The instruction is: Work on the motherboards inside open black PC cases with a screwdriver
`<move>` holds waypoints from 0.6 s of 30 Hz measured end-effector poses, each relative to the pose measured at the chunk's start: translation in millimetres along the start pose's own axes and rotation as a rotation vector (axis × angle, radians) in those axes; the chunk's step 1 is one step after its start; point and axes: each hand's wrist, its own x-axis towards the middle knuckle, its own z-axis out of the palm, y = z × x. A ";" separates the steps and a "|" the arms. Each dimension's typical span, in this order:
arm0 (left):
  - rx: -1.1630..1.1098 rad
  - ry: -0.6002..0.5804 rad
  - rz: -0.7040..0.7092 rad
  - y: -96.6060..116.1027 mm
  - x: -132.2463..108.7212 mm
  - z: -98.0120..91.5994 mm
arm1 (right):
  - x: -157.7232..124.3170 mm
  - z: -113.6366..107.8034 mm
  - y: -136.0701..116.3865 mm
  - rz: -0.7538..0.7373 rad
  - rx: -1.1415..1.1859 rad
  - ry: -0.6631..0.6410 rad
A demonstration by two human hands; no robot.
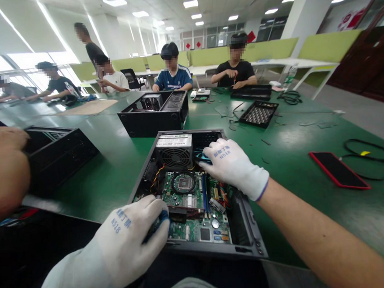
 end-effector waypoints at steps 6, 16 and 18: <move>0.045 -0.161 0.083 -10.1 43.8 6.1 | 0.3 6.9 0.3 -0.013 0.083 0.083; 0.255 -0.804 -0.031 -31.3 158.3 58.2 | 2.9 5.0 2.4 -0.018 0.131 0.093; 0.265 -0.839 -0.033 -39.6 167.3 73.3 | 3.0 4.8 3.0 -0.028 0.142 0.090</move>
